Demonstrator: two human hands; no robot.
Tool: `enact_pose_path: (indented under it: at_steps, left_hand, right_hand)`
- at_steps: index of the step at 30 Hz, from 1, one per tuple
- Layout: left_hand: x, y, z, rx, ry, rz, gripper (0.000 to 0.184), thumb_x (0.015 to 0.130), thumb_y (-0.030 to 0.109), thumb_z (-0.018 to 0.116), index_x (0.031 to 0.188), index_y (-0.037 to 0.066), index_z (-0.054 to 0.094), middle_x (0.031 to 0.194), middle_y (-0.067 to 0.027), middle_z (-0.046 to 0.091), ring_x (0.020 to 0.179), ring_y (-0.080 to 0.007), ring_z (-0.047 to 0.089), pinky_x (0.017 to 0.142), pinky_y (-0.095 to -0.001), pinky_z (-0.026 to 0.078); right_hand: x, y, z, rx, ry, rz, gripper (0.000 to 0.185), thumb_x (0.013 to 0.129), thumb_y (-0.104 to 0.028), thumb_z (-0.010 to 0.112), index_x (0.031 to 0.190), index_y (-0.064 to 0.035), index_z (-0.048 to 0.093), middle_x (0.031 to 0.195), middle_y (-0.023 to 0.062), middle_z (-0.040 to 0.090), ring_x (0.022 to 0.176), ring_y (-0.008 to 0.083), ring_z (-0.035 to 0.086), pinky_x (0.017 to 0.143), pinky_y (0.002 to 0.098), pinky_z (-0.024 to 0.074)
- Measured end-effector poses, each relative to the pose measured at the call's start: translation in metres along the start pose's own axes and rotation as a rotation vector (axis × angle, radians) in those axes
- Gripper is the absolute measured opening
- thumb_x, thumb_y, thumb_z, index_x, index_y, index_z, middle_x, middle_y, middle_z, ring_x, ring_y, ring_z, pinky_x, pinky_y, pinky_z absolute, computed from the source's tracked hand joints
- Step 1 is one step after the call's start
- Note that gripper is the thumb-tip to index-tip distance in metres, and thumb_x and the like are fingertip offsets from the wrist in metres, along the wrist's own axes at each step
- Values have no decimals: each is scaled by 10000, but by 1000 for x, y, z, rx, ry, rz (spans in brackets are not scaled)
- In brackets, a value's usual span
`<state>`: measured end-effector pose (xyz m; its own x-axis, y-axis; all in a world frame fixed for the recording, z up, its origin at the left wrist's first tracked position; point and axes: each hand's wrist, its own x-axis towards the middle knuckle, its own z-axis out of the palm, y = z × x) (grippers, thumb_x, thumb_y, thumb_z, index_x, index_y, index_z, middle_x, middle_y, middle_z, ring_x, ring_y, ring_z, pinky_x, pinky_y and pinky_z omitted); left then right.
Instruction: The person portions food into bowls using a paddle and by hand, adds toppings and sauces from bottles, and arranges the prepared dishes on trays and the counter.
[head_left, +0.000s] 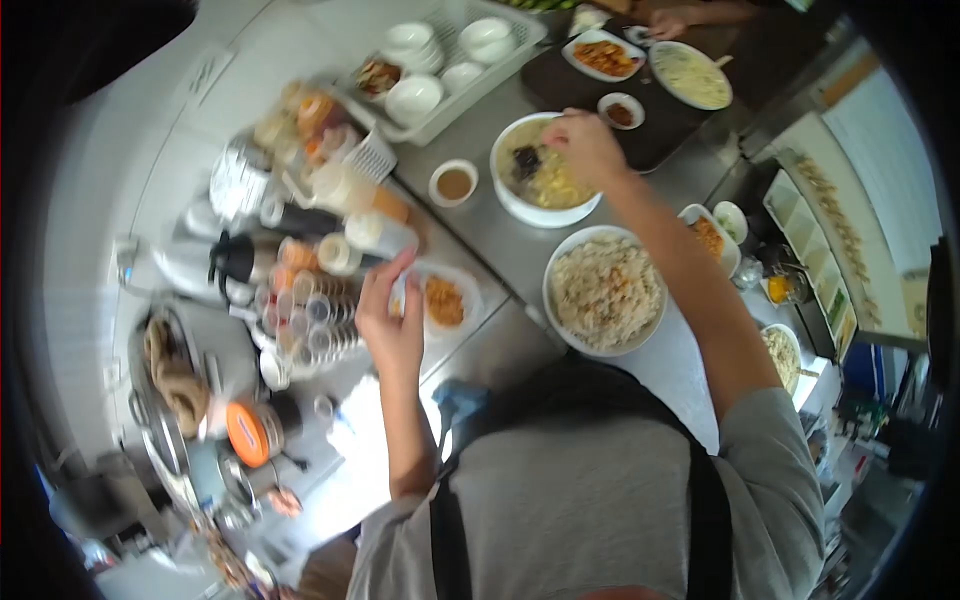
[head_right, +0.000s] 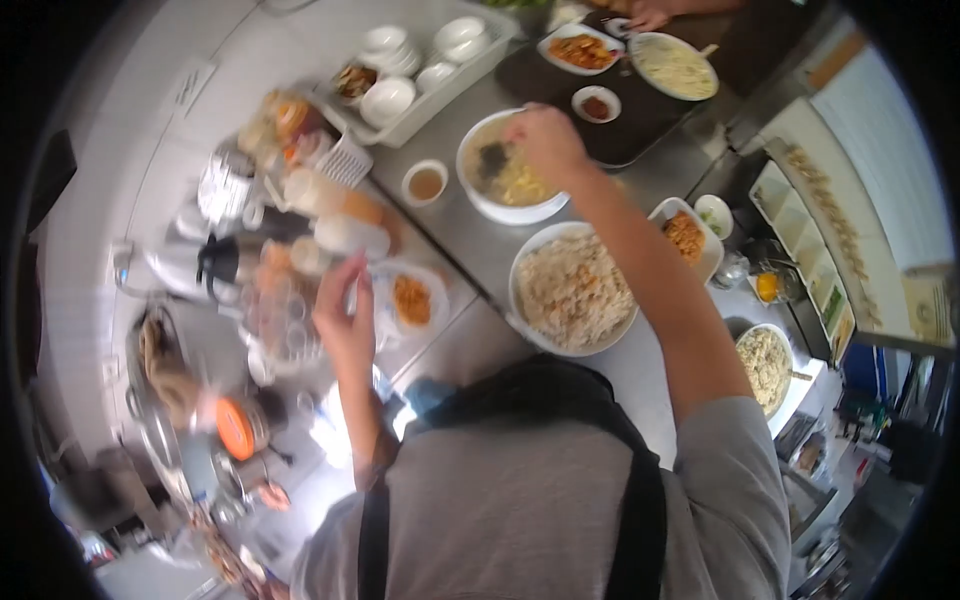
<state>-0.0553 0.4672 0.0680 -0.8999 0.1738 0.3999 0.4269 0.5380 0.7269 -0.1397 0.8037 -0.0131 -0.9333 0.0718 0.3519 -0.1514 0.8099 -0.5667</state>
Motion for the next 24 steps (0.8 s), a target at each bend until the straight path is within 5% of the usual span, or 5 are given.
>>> enact_pose_path:
  at_steps: [10,13,16,19,24]
  left_hand:
    - [-49,-85,-50,220,69,-388,169,780,33,651,947,32,672,847,-115,671,696,-214,656,659,-308,507]
    - [-75,-113,-43,352,62,-385,159,785,94,666,943,102,683,903,-121,641,788,-258,643,677,-368,503]
    - [-95,-137,-26,436,87,-396,178,783,176,674,960,175,695,955,-127,605,861,-306,616,725,-408,500]
    - [-105,-150,-13,394,60,-516,268,748,231,690,1009,167,697,1040,-144,591,901,-333,609,760,-402,504]
    - [-109,-170,-13,331,69,-390,469,677,150,716,1128,56,631,1143,-164,566,922,-347,609,771,-410,504]
  right_hand:
    - [-9,-5,11,-97,-130,55,141,740,-112,684,877,-117,717,902,121,660,857,278,628,778,379,497]
    - [-11,-38,5,-315,-139,123,126,767,-156,680,882,-112,711,894,112,661,820,265,640,738,374,502]
    - [-13,-76,19,-205,17,-204,138,784,-186,683,904,-123,709,881,92,666,795,248,643,715,356,504]
    - [-30,-163,66,280,-273,-74,140,798,-185,674,909,-104,699,868,103,665,801,251,640,716,343,501]
    - [-68,-243,184,288,-620,-488,173,774,-108,662,920,-15,673,910,145,658,863,280,645,784,369,510]
